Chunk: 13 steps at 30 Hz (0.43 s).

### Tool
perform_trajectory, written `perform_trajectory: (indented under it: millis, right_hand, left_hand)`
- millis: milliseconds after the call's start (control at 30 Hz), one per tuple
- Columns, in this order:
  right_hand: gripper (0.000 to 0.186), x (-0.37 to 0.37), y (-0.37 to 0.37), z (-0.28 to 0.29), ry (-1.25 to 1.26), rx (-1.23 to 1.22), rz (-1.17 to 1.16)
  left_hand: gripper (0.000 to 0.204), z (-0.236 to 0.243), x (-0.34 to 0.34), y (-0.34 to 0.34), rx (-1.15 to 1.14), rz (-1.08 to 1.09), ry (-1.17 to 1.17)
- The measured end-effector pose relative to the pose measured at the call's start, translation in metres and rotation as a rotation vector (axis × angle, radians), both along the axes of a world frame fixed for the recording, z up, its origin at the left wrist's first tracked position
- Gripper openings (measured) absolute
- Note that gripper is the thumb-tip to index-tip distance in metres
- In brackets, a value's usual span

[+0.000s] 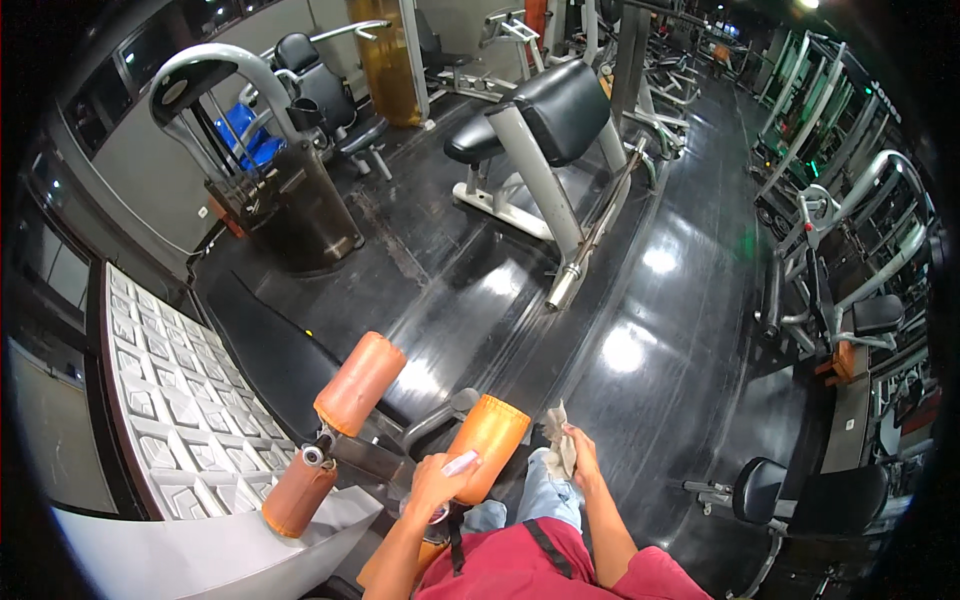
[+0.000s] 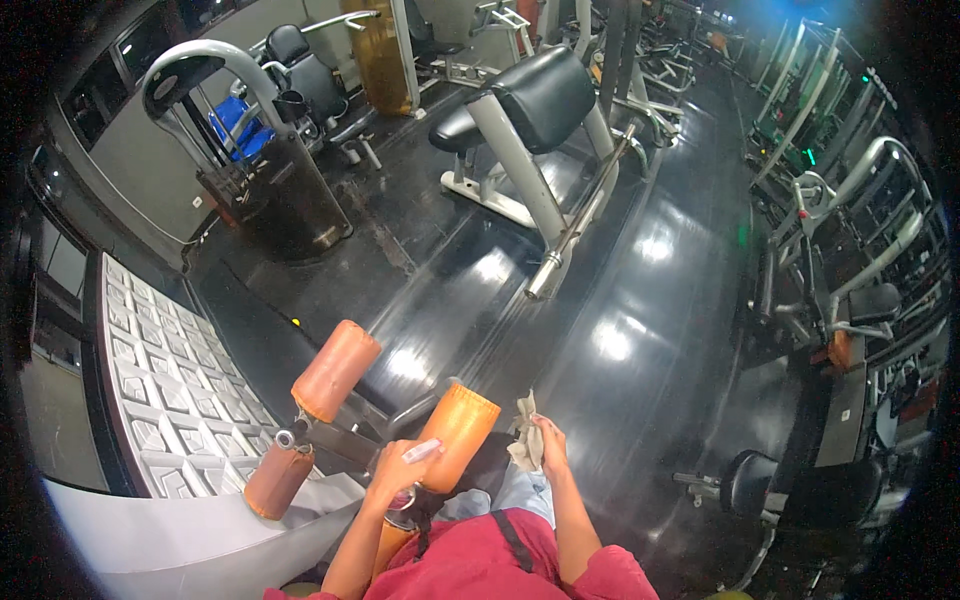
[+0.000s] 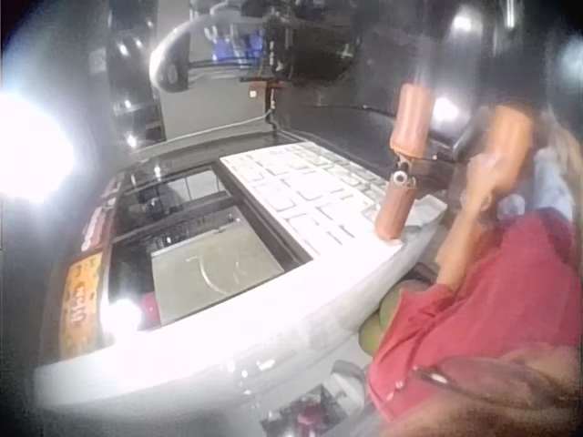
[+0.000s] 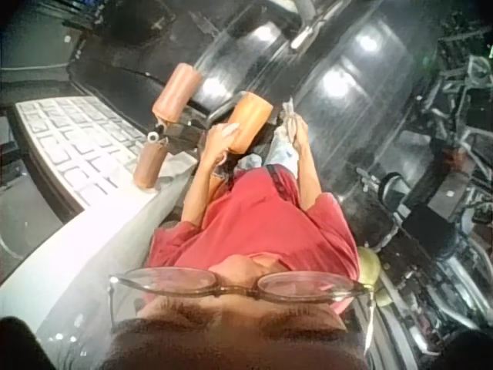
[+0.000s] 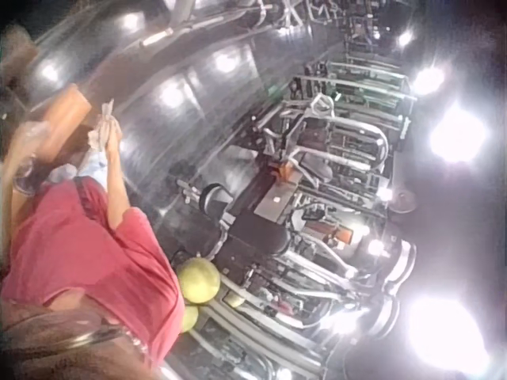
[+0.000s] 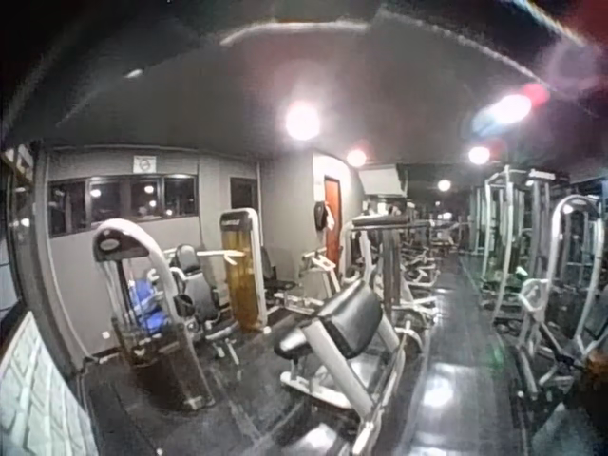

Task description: The person wipes down the leather surfaces and padded rollers of gym equipment using a cloth and a spray bottle.

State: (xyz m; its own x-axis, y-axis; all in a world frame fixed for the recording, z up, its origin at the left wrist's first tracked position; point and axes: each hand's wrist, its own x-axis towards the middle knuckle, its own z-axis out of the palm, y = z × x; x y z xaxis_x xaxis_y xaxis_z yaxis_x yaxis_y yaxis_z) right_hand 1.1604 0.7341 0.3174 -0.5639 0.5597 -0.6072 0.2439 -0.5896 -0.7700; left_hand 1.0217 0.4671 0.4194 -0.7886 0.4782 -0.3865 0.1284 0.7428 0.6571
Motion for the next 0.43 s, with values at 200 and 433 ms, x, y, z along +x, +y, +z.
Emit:
perform_trajectory:
  millis: [200,433]
  right_hand:
    - [0.038,-0.015,0.048,0.006,-0.008,-0.239,0.145]
    - [0.045,-0.102,0.082,-0.007,-0.174,0.156,0.789]
  left_hand:
    - [0.042,0.008,0.001,0.063,0.096,0.114,-0.316]
    - [0.040,-0.062,0.001,0.093,0.363,0.556,-0.657]
